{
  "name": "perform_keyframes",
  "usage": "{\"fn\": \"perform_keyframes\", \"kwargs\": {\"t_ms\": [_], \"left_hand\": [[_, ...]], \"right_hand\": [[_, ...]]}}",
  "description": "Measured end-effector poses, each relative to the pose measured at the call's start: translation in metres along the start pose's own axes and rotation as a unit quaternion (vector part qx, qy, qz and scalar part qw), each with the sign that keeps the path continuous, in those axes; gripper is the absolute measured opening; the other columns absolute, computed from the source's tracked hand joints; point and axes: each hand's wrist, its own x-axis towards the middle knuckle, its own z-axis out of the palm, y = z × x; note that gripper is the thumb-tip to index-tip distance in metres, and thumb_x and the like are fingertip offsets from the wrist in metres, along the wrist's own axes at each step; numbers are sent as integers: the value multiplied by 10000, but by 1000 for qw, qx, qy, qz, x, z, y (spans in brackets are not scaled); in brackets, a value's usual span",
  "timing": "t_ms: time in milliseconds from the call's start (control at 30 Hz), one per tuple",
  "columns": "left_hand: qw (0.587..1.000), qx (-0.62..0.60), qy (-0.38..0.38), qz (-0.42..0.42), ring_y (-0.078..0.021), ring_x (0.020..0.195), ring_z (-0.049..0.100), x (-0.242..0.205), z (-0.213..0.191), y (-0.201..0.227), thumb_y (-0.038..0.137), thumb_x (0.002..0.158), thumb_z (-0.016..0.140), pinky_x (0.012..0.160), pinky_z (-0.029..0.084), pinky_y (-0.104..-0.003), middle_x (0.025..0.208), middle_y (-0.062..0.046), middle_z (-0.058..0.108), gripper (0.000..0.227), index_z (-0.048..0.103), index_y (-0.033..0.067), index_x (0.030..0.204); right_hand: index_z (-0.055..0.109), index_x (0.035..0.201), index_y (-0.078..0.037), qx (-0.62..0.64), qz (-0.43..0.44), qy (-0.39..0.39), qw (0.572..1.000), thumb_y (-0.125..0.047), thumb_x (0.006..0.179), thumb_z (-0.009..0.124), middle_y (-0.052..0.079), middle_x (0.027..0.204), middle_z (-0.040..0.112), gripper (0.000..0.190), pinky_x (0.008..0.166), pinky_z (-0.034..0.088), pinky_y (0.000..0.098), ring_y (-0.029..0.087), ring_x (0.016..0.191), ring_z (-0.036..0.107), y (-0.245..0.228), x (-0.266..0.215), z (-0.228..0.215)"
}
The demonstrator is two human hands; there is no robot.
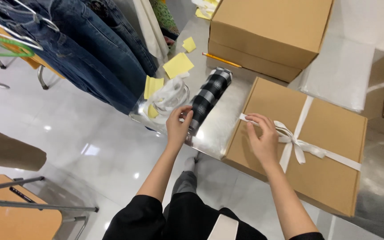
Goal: Packaging a garment into a plastic bag and placing it inside a cardboard box.
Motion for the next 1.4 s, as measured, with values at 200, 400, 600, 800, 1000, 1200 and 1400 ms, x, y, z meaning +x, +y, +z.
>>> {"fn": "perform_keyframes", "kwargs": {"t_ms": [200,400,600,800,1000,1200,1400], "left_hand": [[999,35,0,12,-240,836,750,111,-25,-36,170,960,782,759,612,-373,980,-94,759,206,793,153,1165],[995,102,-19,6,-306,914,768,230,-22,-117,193,954,774,839,613,-414,1026,-127,745,194,792,128,1136],[975,152,-82,-141,-373,1122,734,294,-2,-183,339,954,782,948,609,-469,1197,-164,646,516,664,68,1377],[958,169,-108,-205,-374,1124,759,301,-4,-164,440,915,815,996,588,-525,1043,-106,817,673,580,98,1446],[953,165,-102,-232,-373,1115,762,305,0,-152,385,898,837,978,596,-513,1021,-119,823,566,659,100,1353],[953,174,-106,-225,-296,948,807,302,2,-165,328,845,899,918,619,-449,937,-81,830,438,758,101,1192],[958,150,-94,-226,-237,792,812,294,-9,-137,241,869,879,825,642,-397,861,-64,828,316,771,66,1110]], "right_hand": [[766,1233,-149,-13,-14,-18,1000,-112,1039,688,85,1231,757,212,1079,480,458,324,1216,672,31,104,76],[715,1386,-108,-87,74,-58,992,-201,1036,690,187,1336,719,362,1098,457,550,420,1292,620,84,187,153],[605,1514,-29,-106,162,-135,972,-168,1085,596,236,1509,598,451,1201,382,533,414,1448,510,132,233,209],[593,1481,84,-222,108,-203,948,-79,1054,585,293,1449,618,457,1140,492,499,432,1366,584,169,268,247],[746,1220,-26,-433,2,-168,886,-124,881,800,162,1098,700,357,837,606,445,339,1093,691,186,269,269],[736,1029,-121,-496,-65,-132,856,-178,909,741,64,921,692,133,764,546,372,267,969,693,222,267,293],[736,1043,-123,-383,-116,-111,910,-129,931,750,74,937,650,112,801,546,391,293,975,702,196,274,286]]}}
